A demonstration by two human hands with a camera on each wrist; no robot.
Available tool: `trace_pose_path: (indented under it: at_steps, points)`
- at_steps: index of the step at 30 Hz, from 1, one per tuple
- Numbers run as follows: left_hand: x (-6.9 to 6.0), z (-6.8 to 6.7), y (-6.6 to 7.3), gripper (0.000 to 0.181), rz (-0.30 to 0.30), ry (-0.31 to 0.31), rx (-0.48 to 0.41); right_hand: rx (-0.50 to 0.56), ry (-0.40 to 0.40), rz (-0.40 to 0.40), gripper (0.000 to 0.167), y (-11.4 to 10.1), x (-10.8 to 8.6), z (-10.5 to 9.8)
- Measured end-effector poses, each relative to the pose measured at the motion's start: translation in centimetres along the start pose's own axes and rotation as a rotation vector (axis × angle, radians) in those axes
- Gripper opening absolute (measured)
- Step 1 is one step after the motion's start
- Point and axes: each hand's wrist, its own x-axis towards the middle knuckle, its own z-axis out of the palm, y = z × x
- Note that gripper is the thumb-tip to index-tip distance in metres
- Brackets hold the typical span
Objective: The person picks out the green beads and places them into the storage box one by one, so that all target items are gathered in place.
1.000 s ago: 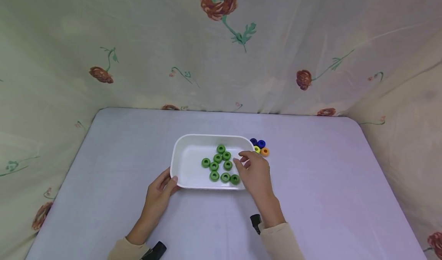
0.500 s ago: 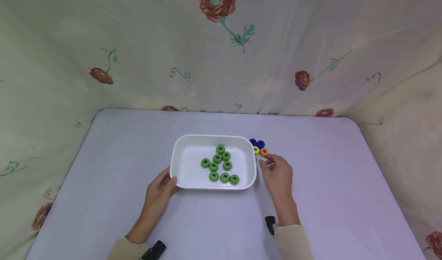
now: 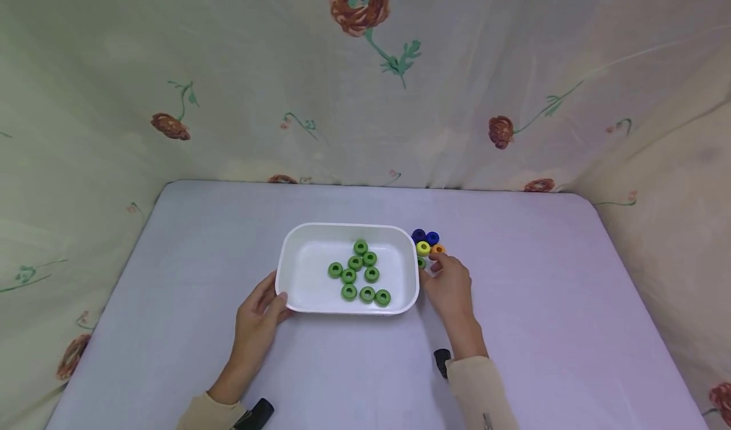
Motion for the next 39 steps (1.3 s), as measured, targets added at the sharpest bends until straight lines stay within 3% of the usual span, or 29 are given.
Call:
trace_pose_path:
  at_steps: [7, 21, 39]
  points:
    - [0.03, -0.42, 0.27, 0.052, 0.019, 0.028, 0.011, -0.03, -0.04, -0.019, 0.041, -0.47, 0.57, 0.48]
    - [0.01, 0.12, 0.22, 0.049, 0.01, 0.04, 0.045, -0.077, -0.011, -0.048, 0.039, -0.45, 0.68, 0.77]
    - [-0.36, 0.12, 0.14, 0.049, -0.011, 0.051, 0.052, -0.062, 0.019, -0.003, 0.042, -0.57, 0.27, 0.45]
